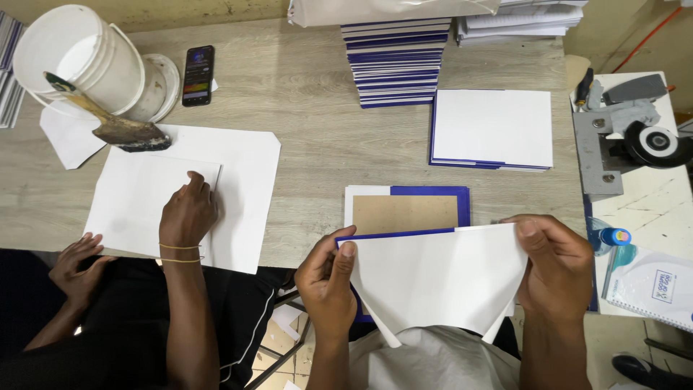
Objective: The person applies glue to the spine of a book cover using a brush, then places a white paper sheet onto the glued area. They smooth the paper with a cloth and stack the finished item. This process is repeated for multiple book covers.
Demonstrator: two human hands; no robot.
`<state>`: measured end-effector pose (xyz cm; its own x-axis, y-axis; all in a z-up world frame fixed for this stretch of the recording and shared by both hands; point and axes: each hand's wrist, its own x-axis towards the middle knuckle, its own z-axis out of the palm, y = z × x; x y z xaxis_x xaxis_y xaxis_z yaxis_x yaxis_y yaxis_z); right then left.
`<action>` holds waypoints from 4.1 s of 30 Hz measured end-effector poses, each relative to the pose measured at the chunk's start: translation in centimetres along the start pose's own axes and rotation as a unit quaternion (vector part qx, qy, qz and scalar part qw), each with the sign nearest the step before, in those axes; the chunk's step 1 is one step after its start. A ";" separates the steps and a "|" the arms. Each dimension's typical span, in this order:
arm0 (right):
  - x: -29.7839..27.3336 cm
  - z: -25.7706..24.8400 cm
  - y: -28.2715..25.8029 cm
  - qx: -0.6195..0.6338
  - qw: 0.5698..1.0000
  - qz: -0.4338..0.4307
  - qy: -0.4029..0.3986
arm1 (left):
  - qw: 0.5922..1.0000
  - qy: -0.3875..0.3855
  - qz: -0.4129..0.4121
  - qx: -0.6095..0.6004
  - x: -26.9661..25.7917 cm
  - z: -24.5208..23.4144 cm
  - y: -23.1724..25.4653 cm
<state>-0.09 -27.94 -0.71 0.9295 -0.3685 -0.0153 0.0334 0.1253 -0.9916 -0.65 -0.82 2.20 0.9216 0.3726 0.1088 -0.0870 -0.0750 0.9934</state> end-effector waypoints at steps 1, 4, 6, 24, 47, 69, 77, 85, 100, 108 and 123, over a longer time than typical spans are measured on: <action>0.1 -0.1 0.1 0.000 1.000 0.000 -0.005 | 1.000 0.005 0.001 0.000 -0.1 -0.1 -0.3; 0.5 -0.5 0.6 0.007 1.000 0.018 0.009 | 0.999 -0.002 -0.018 -0.036 -0.5 -0.2 -0.7; 0.8 -0.9 1.2 0.009 1.000 0.000 -0.004 | 0.999 -0.002 -0.012 -0.038 -0.4 -0.2 -0.5; -0.1 -1.8 1.2 -0.217 0.957 0.044 -0.190 | 0.985 -0.088 -0.146 -0.024 3.2 -2.3 -2.5; -0.1 -2.8 3.1 -0.255 0.938 0.221 -0.079 | 0.975 -0.073 -0.195 0.074 -1.0 -1.2 -7.3; 3.4 -0.7 12.4 -0.290 0.951 -0.106 -0.016 | 0.767 -0.384 0.120 0.500 2.5 9.6 -7.3; -0.4 -2.8 10.8 -0.272 0.955 -0.072 -0.094 | 0.770 -0.305 0.151 0.540 1.8 10.2 -10.1; 0.3 -9.0 4.1 -0.382 0.914 0.114 -0.078 | 0.814 -0.272 0.239 0.455 -1.1 8.4 -9.8; 11.4 16.0 10.4 -0.366 0.821 -0.183 -0.398 | 0.775 -0.201 0.437 0.410 -4.3 8.2 -13.3; 7.8 15.7 9.5 -0.305 0.798 -0.172 -0.490 | 0.757 -0.038 0.479 0.444 -4.9 10.8 -16.0; 2.3 15.7 6.5 -0.360 0.791 -0.056 -0.491 | 0.814 -0.106 0.435 0.370 -3.9 8.4 -9.0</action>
<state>8.06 -13.57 -5.13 0.7841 0.5983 -0.1647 0.2473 -0.5447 -0.8014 -0.30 -9.34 -7.47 0.6839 -0.2817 0.6730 -0.5626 -0.7909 0.2407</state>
